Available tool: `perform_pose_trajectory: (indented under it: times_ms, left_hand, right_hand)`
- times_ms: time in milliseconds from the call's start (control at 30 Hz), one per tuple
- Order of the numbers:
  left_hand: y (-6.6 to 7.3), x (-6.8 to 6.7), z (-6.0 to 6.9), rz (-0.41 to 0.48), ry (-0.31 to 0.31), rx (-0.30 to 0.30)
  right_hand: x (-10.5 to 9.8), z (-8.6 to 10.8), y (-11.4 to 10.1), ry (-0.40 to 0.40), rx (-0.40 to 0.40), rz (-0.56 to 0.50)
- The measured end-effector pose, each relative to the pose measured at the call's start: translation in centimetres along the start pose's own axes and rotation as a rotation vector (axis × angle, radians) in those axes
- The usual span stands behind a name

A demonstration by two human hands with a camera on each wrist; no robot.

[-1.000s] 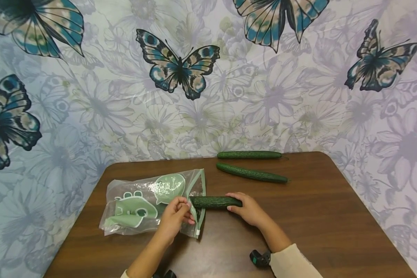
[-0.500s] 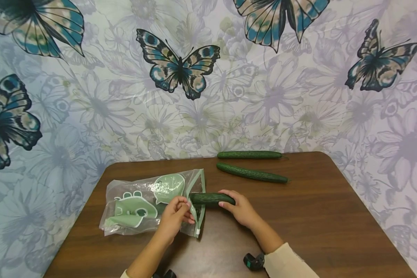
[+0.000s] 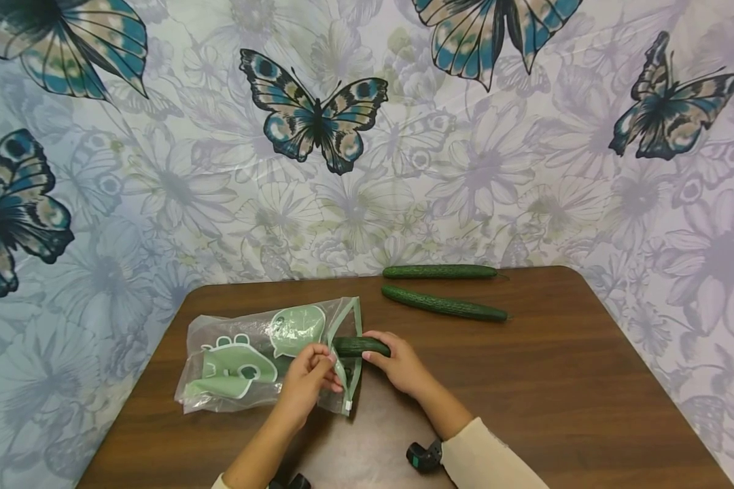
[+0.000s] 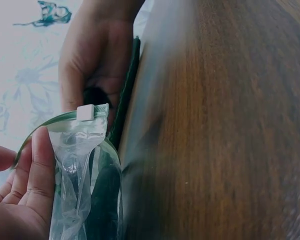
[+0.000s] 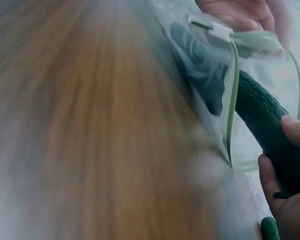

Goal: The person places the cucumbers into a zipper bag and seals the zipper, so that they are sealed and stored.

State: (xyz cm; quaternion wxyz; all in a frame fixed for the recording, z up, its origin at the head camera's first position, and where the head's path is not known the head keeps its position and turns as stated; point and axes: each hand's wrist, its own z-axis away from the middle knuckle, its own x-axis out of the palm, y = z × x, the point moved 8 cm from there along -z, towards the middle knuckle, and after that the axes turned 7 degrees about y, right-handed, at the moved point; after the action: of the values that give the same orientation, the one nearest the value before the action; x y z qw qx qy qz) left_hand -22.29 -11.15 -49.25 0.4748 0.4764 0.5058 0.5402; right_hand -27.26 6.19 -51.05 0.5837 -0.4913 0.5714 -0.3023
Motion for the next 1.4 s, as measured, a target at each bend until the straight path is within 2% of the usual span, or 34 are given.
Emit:
perform_pose_trajectory:
  times_ms: [133, 333, 600, 867, 1233, 1333, 1400]
  left_hand:
    - [0.1, -0.1, 0.0, 0.007, 0.006, 0.007]
    - [0.1, -0.2, -0.1, 0.010, 0.010, 0.010]
    - [0.1, -0.2, -0.1, 0.017, 0.008, 0.012]
    - [0.2, -0.1, 0.0, 0.022, 0.006, 0.026]
    - [0.6, -0.1, 0.2, 0.016, -0.005, 0.078]
    - [0.7, -0.1, 0.1, 0.028, -0.001, 0.081]
    - [0.7, -0.2, 0.1, 0.042, 0.000, 0.076]
  right_hand:
    - [0.6, -0.3, -0.5, -0.015, 0.008, -0.022]
    - [0.7, -0.5, 0.7, -0.070, 0.078, -0.140]
    - [0.5, -0.3, 1.4, -0.096, 0.079, -0.182]
    - [1.2, -0.5, 0.8, -0.050, 0.091, -0.279]
    - [3.8, -1.5, -0.2, 0.007, 0.120, -0.368]
    - [4.5, -1.7, -0.2, 0.003, 0.148, -0.422]
    - [5.0, -1.8, 0.1, -0.027, 0.178, -0.464]
